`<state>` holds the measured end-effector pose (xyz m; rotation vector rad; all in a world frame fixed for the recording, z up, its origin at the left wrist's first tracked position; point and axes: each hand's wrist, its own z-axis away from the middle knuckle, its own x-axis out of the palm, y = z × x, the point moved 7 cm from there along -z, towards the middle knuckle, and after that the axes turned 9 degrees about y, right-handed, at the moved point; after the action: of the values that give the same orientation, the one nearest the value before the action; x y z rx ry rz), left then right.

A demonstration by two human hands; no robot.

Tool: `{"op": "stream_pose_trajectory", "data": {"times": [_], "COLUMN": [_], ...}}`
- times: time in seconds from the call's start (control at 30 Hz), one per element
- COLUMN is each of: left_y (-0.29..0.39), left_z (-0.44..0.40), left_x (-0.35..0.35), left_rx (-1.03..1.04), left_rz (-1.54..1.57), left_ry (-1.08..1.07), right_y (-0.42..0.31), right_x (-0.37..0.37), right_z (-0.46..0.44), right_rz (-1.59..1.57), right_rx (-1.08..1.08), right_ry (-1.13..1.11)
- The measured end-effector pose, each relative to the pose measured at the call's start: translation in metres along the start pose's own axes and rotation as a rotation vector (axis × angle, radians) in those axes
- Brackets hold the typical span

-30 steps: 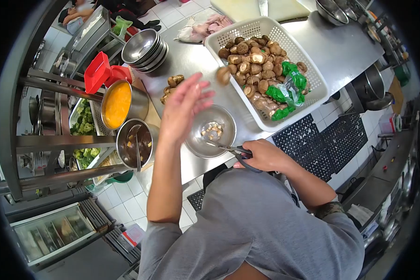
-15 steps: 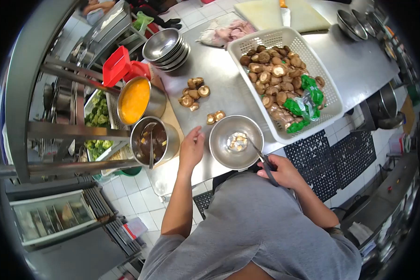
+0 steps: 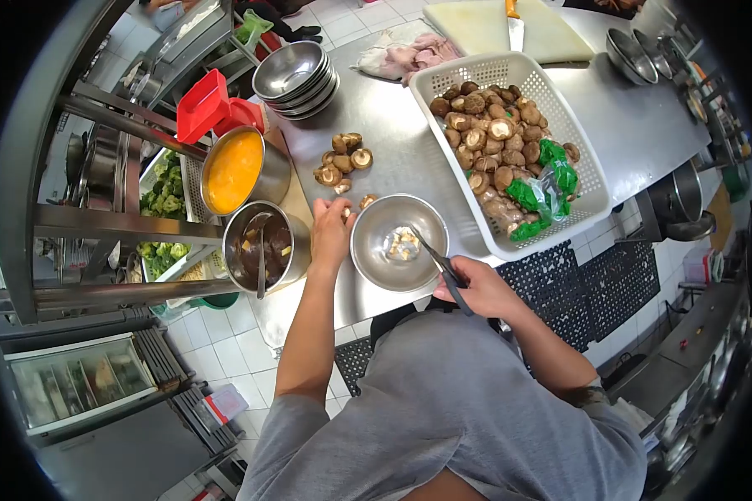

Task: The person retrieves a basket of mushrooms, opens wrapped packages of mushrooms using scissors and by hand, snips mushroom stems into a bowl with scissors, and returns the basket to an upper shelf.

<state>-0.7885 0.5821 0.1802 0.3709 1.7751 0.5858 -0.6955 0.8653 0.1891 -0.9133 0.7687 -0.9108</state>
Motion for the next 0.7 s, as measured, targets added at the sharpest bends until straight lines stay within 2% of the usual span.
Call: {"op": "stream_pose_trajectory", "data": {"times": [0.07, 0.13, 0.17, 0.27, 0.4, 0.53, 0.63, 0.7], "left_y": [-0.001, 0.016, 0.021, 0.027, 0.065, 0.087, 0.087, 0.091], "left_z": [-0.002, -0.001, 0.001, 0.017, 0.05, 0.06, 0.065, 0.067], "left_x": [-0.011, -0.038, -0.049, -0.046, -0.033, -0.04, -0.04, -0.04], "left_rx": [0.03, -0.01, -0.12, -0.55, -0.66, -0.556, -0.505, -0.491], "left_rz": [0.014, 0.07, 0.069, 0.679, 1.155, 0.914, 0.896, 0.881], "left_ry": [0.112, 0.233, 0.19, -0.039, -0.286, -0.288, -0.258, -0.247], "right_y": [-0.004, -0.012, -0.018, -0.053, -0.074, -0.078, -0.078, -0.074], "right_x": [0.003, -0.002, -0.005, -0.013, -0.009, -0.007, -0.011, -0.013], "right_z": [-0.005, 0.002, 0.006, 0.022, 0.02, 0.011, 0.012, 0.012], "right_rz": [-0.04, 0.128, 0.215, 0.327, 0.47, 0.52, 0.554, 0.552], "right_rx": [-0.022, -0.056, -0.074, -0.18, -0.462, -0.457, -0.362, -0.391], "right_ry": [0.007, -0.01, -0.02, 0.055, 0.309, 0.277, 0.254, 0.292]}}
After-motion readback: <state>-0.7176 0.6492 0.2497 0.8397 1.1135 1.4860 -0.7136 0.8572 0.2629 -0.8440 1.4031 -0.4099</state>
